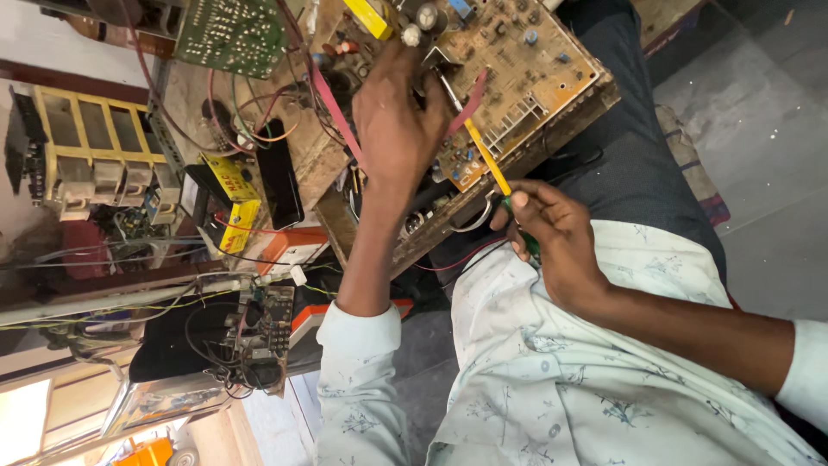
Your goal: The person uses a screwdriver to unscrew and remove components from a television main circuit board on the workbench, then flips the board over and probes its underside with multimeter test leads, and finally solders a point on the board with a soldering iron.
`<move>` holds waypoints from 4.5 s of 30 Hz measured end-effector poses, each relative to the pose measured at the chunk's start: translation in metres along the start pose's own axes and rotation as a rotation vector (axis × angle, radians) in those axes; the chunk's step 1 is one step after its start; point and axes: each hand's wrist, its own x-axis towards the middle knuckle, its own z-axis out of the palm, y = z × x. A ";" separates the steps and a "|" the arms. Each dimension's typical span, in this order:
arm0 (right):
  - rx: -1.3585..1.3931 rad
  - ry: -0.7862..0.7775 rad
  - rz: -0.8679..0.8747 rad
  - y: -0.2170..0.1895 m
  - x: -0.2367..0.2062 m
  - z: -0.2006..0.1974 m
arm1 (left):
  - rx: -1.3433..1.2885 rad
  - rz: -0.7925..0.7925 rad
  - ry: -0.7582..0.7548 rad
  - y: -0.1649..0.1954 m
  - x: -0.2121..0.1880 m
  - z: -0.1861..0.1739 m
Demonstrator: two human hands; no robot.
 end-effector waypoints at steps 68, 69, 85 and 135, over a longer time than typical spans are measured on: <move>0.445 -0.332 0.314 -0.017 0.019 -0.014 | -0.073 0.026 -0.037 0.003 0.005 -0.008; 0.483 -0.329 0.318 -0.016 0.020 -0.014 | -0.088 0.048 -0.019 0.003 0.005 -0.008; 0.423 -0.321 0.340 -0.018 0.018 -0.012 | -0.164 0.088 -0.006 -0.001 0.004 -0.014; -1.567 0.019 -0.744 -0.023 -0.023 0.061 | -1.028 -0.559 0.239 0.033 -0.089 -0.003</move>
